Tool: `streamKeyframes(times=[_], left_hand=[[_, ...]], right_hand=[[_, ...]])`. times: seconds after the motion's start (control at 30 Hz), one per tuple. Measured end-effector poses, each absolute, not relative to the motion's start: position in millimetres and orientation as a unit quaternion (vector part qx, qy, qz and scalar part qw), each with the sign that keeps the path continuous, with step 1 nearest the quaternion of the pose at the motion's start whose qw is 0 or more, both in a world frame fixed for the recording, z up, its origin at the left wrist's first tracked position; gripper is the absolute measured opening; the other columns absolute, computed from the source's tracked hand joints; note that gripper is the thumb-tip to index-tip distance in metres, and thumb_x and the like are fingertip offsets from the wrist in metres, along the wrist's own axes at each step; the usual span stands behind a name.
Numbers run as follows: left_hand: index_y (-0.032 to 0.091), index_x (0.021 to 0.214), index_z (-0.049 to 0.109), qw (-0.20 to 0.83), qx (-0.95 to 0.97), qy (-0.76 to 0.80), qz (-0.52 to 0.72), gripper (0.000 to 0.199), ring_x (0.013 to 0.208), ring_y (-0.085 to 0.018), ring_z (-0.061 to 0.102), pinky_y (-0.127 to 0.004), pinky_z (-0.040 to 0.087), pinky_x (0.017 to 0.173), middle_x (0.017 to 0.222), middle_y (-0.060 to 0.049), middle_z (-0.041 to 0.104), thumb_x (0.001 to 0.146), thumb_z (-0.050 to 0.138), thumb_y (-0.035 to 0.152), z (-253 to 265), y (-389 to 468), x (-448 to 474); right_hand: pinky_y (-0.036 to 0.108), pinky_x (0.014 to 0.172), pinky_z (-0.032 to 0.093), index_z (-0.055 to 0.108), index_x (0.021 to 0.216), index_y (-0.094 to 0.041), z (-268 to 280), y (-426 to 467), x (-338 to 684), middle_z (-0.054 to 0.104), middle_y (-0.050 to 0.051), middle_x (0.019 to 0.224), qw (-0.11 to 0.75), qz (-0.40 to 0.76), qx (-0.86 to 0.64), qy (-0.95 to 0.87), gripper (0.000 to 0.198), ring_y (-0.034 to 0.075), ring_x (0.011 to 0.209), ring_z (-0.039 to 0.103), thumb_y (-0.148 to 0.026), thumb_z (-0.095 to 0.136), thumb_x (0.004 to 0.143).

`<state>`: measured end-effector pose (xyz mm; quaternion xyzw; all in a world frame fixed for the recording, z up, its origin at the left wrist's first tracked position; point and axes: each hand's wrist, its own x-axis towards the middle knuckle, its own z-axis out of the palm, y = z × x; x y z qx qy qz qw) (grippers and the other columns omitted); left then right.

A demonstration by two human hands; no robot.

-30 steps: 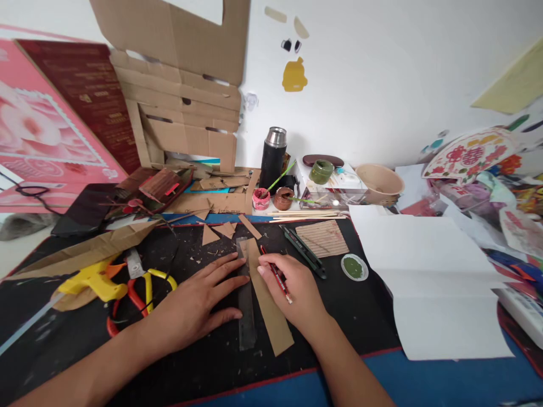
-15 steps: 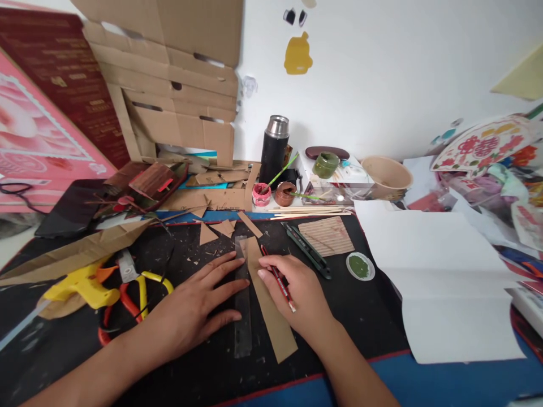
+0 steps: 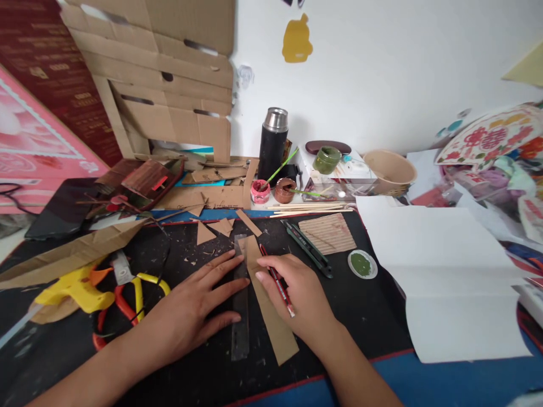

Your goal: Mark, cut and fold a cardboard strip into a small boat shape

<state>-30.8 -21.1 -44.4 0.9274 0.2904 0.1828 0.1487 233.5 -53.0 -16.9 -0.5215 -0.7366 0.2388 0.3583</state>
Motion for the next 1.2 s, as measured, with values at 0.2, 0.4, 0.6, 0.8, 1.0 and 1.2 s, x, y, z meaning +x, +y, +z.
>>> streamKeyframes(times=[0.2,0.4,0.6,0.8,1.0,1.2], left_hand=[[0.030,0.145,0.068,0.164,0.924,0.293,0.184,0.035,0.163,-0.035,0.044,-0.055,0.054,0.123,0.175,-0.009,0.048,0.111,0.062,0.037,-41.4,-20.0,-31.6],[0.028,0.145,0.065,0.171,0.919,0.304,0.185,0.037,0.163,-0.033,0.044,-0.055,0.053,0.125,0.174,-0.009,0.049,0.111,0.063,0.041,-40.8,-21.0,-31.1],[0.028,0.162,0.052,0.168,0.918,0.314,0.174,0.056,0.160,-0.032,0.048,-0.055,0.052,0.125,0.172,-0.010,0.053,0.110,0.064,0.045,-40.7,-20.4,-30.4],[0.028,0.155,0.058,0.182,0.912,0.322,0.175,0.050,0.160,-0.033,0.048,-0.056,0.052,0.125,0.172,-0.010,0.052,0.109,0.066,0.047,-41.5,-19.5,-31.3],[0.028,0.155,0.058,0.185,0.912,0.320,0.179,0.049,0.160,-0.032,0.049,-0.056,0.052,0.125,0.172,-0.009,0.053,0.109,0.066,0.046,-41.6,-19.0,-30.6],[0.030,0.164,0.051,0.185,0.913,0.328,0.160,0.059,0.161,-0.033,0.047,-0.057,0.051,0.126,0.174,-0.010,0.049,0.109,0.065,0.048,-42.2,-18.5,-31.3]], right_hand=[[0.041,0.093,0.061,0.077,0.124,-0.019,-16.8,-53.0,232.8,0.084,0.011,0.113,0.358,0.236,-0.519,-0.739,0.020,0.028,0.106,0.078,-0.025,0.062,0.111],[0.041,0.093,0.060,0.076,0.125,-0.018,-17.0,-53.0,233.2,0.083,0.011,0.112,0.353,0.237,-0.517,-0.743,0.022,0.028,0.105,0.077,-0.026,0.062,0.111],[0.041,0.092,0.060,0.076,0.126,-0.018,-17.1,-53.5,233.7,0.083,0.011,0.111,0.351,0.241,-0.518,-0.742,0.022,0.028,0.103,0.076,-0.027,0.062,0.112],[0.041,0.091,0.059,0.076,0.126,-0.018,-17.0,-53.5,233.4,0.083,0.011,0.110,0.349,0.241,-0.518,-0.743,0.021,0.028,0.102,0.076,-0.027,0.063,0.112],[0.041,0.091,0.060,0.076,0.126,-0.017,-16.3,-52.8,233.1,0.082,0.011,0.110,0.351,0.240,-0.515,-0.744,0.022,0.028,0.102,0.075,-0.026,0.063,0.111],[0.041,0.093,0.060,0.076,0.125,-0.017,-15.3,-53.4,233.4,0.082,0.011,0.110,0.347,0.247,-0.517,-0.743,0.021,0.028,0.103,0.075,-0.027,0.063,0.112]])
